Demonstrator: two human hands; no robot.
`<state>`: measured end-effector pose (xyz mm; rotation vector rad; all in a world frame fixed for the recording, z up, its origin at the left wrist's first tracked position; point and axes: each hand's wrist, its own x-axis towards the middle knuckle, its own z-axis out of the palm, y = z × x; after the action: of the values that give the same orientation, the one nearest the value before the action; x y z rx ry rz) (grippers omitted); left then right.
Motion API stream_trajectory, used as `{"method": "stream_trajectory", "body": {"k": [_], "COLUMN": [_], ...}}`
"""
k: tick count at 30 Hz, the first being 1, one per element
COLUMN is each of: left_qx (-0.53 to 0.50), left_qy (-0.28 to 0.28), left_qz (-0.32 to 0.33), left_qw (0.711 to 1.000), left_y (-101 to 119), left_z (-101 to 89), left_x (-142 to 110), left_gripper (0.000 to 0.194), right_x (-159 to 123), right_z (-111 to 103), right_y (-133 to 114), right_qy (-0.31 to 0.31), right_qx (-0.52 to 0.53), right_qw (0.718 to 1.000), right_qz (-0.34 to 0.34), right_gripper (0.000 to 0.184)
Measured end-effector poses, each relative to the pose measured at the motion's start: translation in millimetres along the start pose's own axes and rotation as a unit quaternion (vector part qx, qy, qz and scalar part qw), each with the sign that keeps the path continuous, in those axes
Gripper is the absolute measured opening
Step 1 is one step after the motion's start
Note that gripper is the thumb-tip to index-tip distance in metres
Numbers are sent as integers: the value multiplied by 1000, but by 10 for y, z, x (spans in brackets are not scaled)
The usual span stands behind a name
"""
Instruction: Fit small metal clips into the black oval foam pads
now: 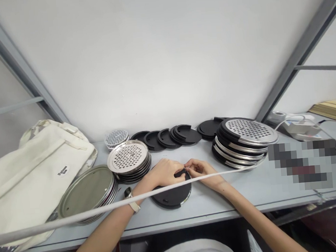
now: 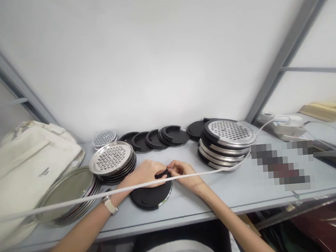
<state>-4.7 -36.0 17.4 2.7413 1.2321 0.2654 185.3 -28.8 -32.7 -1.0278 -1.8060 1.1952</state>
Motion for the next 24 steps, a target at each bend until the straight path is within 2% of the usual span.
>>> {"method": "stream_trajectory", "body": {"k": [3,10,20,24], "left_qx": [-1,-28,-8,-2], "left_qy": [27,46,46,54], "left_qz": [15,-57,-42,-38], "left_qw": [1000,997,998,998], "left_y": [12,82,70,72], "left_z": [37,96,152,148], "left_x": [14,46,57,51], "left_gripper": [25,27,24,25], "right_x": [4,0,-35,-62], "right_z": [-20,-44,-12,14], "right_y": [-29,-46,-59,-82], "right_qy": [13,42,36,24], "right_qx": [-20,-66,-112,-131], "right_qw": [1000,997,993,990], "right_qz": [7,-9,-31,-39], "right_gripper": [29,27,12,11]}}
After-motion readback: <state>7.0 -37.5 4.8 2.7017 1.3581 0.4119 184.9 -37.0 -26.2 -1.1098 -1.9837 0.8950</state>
